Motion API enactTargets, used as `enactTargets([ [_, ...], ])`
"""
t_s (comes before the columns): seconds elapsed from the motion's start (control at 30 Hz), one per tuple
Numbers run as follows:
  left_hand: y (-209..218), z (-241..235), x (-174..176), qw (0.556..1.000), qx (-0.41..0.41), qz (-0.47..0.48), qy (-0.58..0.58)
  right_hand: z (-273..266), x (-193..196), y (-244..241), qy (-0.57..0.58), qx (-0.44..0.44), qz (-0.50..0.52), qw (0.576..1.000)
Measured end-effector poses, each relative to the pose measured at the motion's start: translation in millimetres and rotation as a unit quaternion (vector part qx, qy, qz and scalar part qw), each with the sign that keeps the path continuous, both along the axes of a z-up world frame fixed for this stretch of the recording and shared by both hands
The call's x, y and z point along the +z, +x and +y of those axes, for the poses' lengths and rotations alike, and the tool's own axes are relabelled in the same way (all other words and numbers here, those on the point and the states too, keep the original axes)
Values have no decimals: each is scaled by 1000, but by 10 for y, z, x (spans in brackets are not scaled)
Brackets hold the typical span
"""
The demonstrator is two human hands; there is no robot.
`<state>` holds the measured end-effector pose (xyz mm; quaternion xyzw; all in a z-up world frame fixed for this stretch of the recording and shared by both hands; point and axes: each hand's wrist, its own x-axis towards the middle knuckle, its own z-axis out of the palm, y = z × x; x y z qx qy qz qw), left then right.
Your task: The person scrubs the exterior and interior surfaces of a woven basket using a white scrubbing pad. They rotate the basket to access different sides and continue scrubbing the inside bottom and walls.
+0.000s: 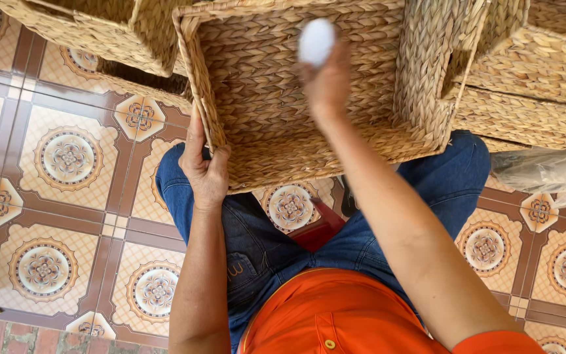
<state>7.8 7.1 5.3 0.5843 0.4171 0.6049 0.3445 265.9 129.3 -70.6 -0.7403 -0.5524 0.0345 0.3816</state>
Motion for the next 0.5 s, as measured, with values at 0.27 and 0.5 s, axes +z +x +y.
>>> enactTargets([
  [0.27,-1,-39,10,1000,8,-18,-25,-221,240,-675,-132,220,-86,963],
  [0.5,-28,-63,61,999,11,9,-33,-362,321,1116,-110,22,-9,994],
])
